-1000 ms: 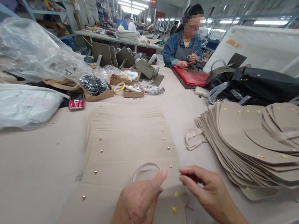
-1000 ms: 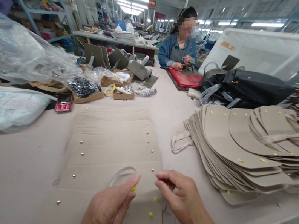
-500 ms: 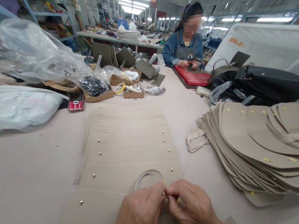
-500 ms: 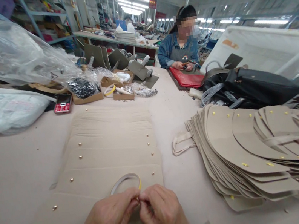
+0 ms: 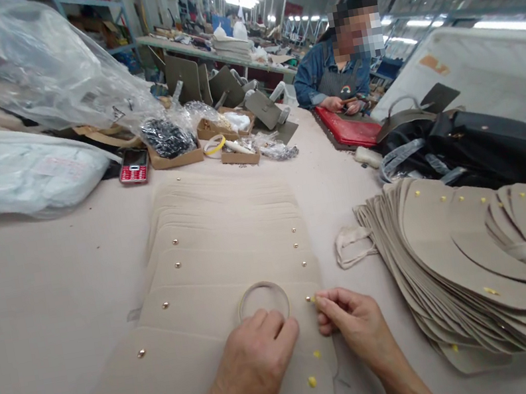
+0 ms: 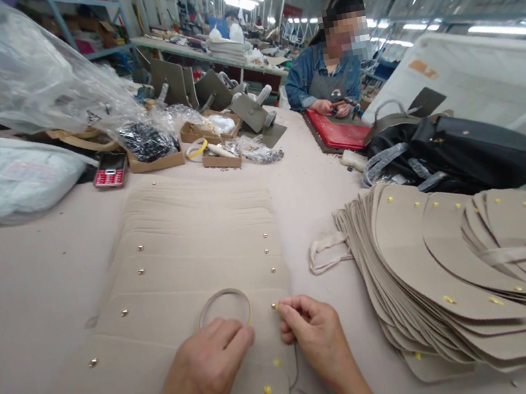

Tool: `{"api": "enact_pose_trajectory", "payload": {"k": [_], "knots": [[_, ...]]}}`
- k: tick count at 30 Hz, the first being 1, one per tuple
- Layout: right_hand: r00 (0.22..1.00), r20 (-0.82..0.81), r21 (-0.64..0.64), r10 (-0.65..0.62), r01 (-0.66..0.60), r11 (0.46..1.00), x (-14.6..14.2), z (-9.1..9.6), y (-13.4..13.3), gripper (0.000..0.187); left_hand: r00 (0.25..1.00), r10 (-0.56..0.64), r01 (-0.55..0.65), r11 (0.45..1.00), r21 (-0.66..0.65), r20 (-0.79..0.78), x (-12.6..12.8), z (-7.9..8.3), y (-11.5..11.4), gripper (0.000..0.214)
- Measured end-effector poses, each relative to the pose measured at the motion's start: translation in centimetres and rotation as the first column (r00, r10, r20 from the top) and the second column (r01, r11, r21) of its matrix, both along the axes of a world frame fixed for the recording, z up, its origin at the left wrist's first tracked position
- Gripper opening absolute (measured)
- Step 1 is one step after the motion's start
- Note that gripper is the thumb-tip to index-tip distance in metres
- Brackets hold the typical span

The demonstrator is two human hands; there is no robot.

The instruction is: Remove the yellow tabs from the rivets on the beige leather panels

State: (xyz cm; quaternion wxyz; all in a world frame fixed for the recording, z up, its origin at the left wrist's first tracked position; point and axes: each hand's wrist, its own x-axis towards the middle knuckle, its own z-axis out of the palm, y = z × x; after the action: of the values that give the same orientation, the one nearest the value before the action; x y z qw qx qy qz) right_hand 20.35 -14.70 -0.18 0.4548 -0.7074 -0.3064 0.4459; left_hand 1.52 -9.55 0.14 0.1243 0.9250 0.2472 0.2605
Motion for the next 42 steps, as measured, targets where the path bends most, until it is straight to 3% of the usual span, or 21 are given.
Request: {"api": "enact_pose_trajectory", "payload": {"k": [6, 11, 14, 17, 20, 27, 35, 38, 42], "knots": [[0.969, 0.206, -0.084, 0.133, -0.117, 0.99, 0.1, 0.0, 0.8, 0.031, 0.973, -0.011, -0.001, 0.999, -0.05, -0.233, 0.3, -1.2, 0.2, 0.013], [0.821, 0.507, -0.106, 0.261, -0.241, 0.965, -0.3, 1.0, 1.8, 0.022, 0.964, -0.029, 0.006, 0.996, -0.087, -0.263, 0.1, -1.5, 0.0, 0.014], [0.806, 0.524, -0.131, 0.274, -0.241, 0.962, 0.1, 0.7, 1.7, 0.015, 0.956, -0.042, 0.009, 0.993, -0.115, -0.289, 0.0, -1.4, 0.0, 0.015], [0.86, 0.459, -0.131, 0.223, -0.182, 0.974, 0.6, 0.2, 0.9, 0.023, 0.949, -0.046, 0.003, 0.99, -0.139, -0.313, 0.0, -1.2, 0.1, 0.014], [0.877, 0.422, -0.113, 0.23, -0.201, 0.973, 0.7, 0.1, -0.1, 0.024, 0.948, -0.049, 0.005, 0.99, -0.142, -0.314, 0.0, -1.0, 0.1, 0.014], [0.644, 0.724, -0.049, 0.248, -0.311, 0.949, -0.3, 0.3, 0.3, 0.021, 0.951, -0.033, -0.008, 0.991, -0.131, -0.307, 0.1, -1.2, 0.2, 0.015], [0.531, 0.754, -0.259, 0.387, -0.301, 0.918, -0.6, 1.3, 3.0, 0.013, 0.952, -0.005, -0.035, 0.992, -0.125, -0.306, 0.2, -1.0, 0.1, 0.014], [0.559, 0.723, -0.3, 0.406, -0.276, 0.913, -0.5, 1.4, 3.6, 0.013, 0.965, 0.005, -0.036, 0.993, -0.114, -0.261, 0.0, -0.8, 0.2, 0.015], [0.642, 0.709, -0.243, 0.292, -0.166, 0.956, -0.5, 1.1, 3.5, 0.011, 0.988, 0.026, -0.037, 0.997, -0.074, -0.152, -0.4, -0.4, 0.3, 0.016]]}}
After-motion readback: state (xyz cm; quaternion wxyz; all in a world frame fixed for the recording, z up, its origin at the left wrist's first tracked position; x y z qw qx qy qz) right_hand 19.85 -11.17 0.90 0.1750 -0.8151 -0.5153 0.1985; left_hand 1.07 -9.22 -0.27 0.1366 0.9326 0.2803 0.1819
